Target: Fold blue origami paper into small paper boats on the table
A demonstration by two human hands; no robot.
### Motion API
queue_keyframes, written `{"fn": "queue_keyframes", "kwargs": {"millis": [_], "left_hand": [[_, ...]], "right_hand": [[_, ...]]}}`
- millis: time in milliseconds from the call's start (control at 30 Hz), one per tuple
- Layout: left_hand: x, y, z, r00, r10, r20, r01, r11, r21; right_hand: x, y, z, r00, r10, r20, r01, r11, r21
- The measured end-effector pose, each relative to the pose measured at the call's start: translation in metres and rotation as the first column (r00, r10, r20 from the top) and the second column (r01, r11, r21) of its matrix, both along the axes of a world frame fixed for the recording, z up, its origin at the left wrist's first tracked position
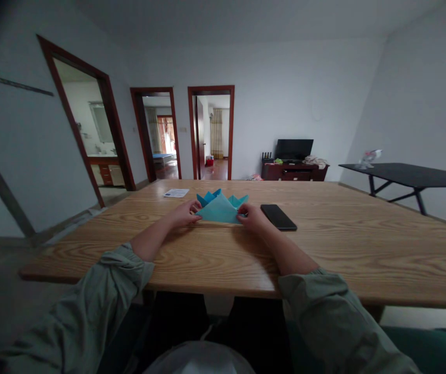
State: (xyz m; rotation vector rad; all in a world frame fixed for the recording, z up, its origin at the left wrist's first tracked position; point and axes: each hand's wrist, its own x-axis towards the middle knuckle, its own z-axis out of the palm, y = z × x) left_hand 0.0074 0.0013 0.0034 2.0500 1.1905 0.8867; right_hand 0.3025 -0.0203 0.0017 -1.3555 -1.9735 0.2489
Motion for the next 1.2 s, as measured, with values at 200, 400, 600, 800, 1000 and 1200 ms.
{"fn": "queue_keyframes", "kwargs": {"millis": [200,400,600,800,1000,1200], "left_hand": [[-0.001,0.000,-0.003,1.000,-0.028,0.001,0.028,0.998,0.063],[-0.002,-0.003,0.001,0.993,-0.034,-0.117,0.049,0.991,0.125],[-0.002,-0.006,0.003,0.984,-0.080,-0.158,0.093,0.993,0.071],[-0.002,-0.006,0.004,0.973,-0.101,-0.207,0.107,0.994,0.015],[-0.002,-0.005,0.004,0.965,-0.113,-0.238,0.114,0.993,-0.011],[-0.002,0.000,-0.002,0.956,-0.039,-0.292,0.051,0.998,0.033]], "right_hand": [[0.001,0.001,-0.001,1.000,0.010,-0.004,-0.010,1.000,0.006],[0.000,0.001,-0.001,0.999,0.036,-0.021,-0.037,0.998,-0.046],[0.003,0.007,-0.010,0.996,0.090,-0.008,-0.090,0.991,-0.102],[0.005,0.007,-0.012,0.982,0.130,0.135,-0.109,0.982,-0.154],[0.005,0.002,-0.007,0.966,0.074,0.246,-0.041,0.990,-0.138],[0.005,0.004,-0.007,0.947,0.011,0.320,-0.010,1.000,-0.003]]}}
